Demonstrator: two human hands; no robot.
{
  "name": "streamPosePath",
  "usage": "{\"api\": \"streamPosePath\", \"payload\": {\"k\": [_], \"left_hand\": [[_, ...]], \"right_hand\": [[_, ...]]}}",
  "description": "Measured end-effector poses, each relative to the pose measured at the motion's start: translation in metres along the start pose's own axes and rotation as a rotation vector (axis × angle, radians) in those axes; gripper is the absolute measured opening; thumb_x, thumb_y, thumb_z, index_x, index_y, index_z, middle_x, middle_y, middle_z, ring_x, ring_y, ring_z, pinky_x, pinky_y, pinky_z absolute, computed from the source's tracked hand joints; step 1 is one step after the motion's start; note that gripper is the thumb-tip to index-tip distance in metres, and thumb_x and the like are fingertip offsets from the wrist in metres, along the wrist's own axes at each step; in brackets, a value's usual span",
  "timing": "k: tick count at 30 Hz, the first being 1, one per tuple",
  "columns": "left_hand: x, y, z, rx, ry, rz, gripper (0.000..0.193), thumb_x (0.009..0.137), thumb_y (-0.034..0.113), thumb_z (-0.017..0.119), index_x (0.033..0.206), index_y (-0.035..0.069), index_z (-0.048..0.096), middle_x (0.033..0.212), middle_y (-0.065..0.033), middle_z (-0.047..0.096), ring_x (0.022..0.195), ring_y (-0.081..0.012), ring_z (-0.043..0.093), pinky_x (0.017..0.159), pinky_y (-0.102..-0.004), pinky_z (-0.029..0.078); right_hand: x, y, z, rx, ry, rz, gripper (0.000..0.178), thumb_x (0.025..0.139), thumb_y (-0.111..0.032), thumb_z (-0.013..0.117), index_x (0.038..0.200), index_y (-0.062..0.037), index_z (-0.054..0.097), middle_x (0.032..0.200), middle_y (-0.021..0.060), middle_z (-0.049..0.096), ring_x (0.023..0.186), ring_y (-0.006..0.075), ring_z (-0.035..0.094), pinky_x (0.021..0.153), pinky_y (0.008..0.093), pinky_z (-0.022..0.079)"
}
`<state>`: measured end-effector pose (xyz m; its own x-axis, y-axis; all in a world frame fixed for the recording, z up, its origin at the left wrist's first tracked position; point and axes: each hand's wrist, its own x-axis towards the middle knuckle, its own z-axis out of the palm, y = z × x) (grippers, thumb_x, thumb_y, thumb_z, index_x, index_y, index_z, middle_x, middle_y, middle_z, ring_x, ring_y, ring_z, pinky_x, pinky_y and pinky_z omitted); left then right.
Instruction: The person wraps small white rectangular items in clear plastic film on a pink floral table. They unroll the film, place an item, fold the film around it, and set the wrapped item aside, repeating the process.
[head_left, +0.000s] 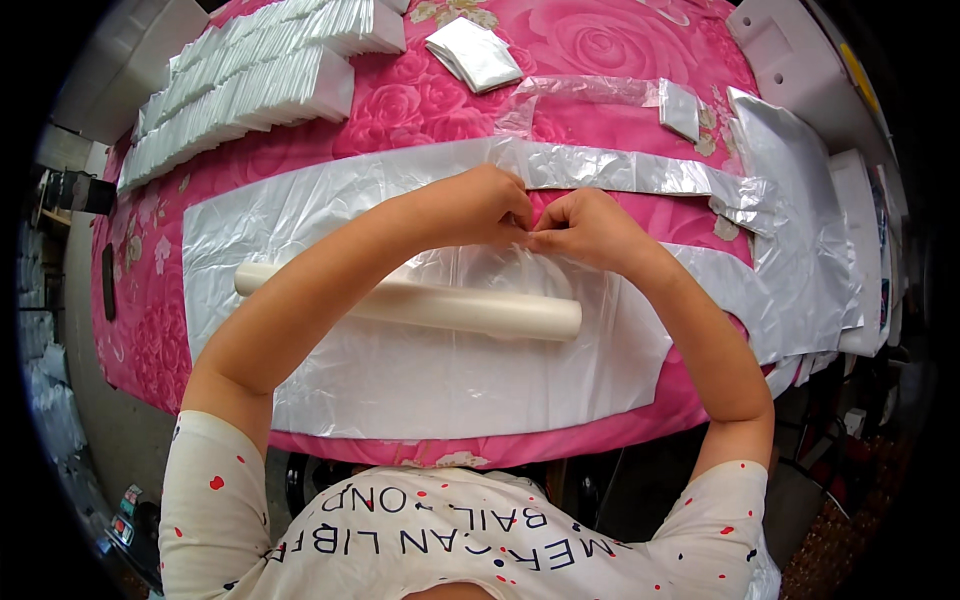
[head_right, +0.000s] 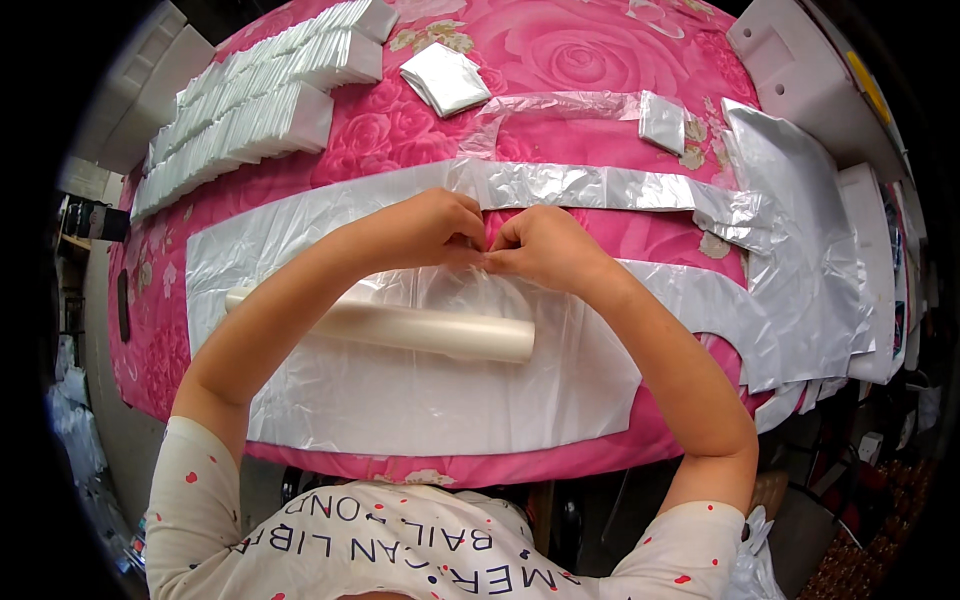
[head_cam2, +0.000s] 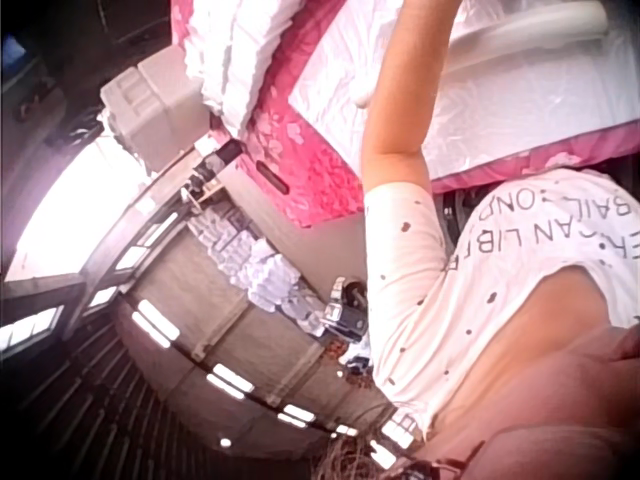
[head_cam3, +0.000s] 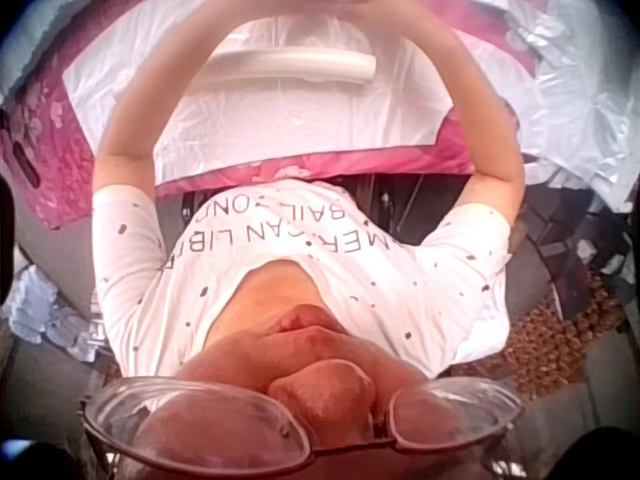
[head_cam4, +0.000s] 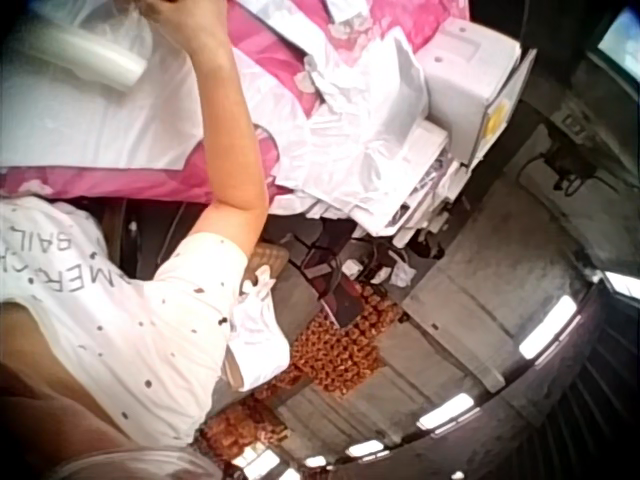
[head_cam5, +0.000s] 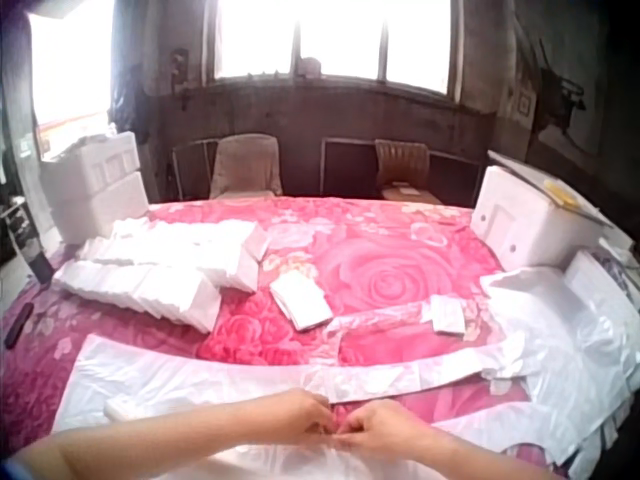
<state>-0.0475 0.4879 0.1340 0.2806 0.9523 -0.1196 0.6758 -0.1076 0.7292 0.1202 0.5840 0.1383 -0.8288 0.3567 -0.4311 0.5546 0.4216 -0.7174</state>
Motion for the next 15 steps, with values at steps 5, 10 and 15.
{"api": "streamPosePath", "payload": {"k": [5, 10, 15], "left_hand": [[0.002, -0.009, 0.002, -0.108, -0.031, -0.083, 0.012, 0.073, 0.007, 0.068, 0.083, 0.0, 0.067, 0.082, -0.0112, 0.06, 0.072, -0.0244, 0.058, 0.065, -0.0318, 0.046], [0.002, 0.0, 0.003, -0.046, -0.015, -0.056, 0.012, 0.074, 0.007, 0.066, 0.084, 0.0, 0.066, 0.083, -0.0108, 0.059, 0.071, -0.0225, 0.059, 0.064, -0.0319, 0.047], [0.002, 0.007, 0.004, -0.044, -0.028, -0.064, 0.013, 0.075, 0.009, 0.066, 0.083, 0.0, 0.065, 0.082, -0.0107, 0.058, 0.07, -0.0224, 0.06, 0.063, -0.0323, 0.047]], "right_hand": [[-0.003, 0.003, -0.006, 0.008, -0.02, 0.039, 0.026, 0.078, -0.025, 0.067, 0.079, 0.0003, 0.067, 0.064, 0.0086, 0.06, 0.057, 0.0128, 0.052, 0.058, 0.0296, 0.043], [-0.011, 0.023, -0.01, 0.031, 0.023, -0.011, 0.029, 0.078, -0.028, 0.066, 0.076, 0.0007, 0.065, 0.061, 0.0084, 0.058, 0.055, 0.0131, 0.051, 0.054, 0.0312, 0.041], [-0.011, 0.012, -0.003, -0.028, 0.054, -0.01, 0.027, 0.077, -0.027, 0.068, 0.075, 0.0001, 0.065, 0.061, 0.0051, 0.059, 0.056, 0.0101, 0.05, 0.053, 0.0303, 0.041]]}}
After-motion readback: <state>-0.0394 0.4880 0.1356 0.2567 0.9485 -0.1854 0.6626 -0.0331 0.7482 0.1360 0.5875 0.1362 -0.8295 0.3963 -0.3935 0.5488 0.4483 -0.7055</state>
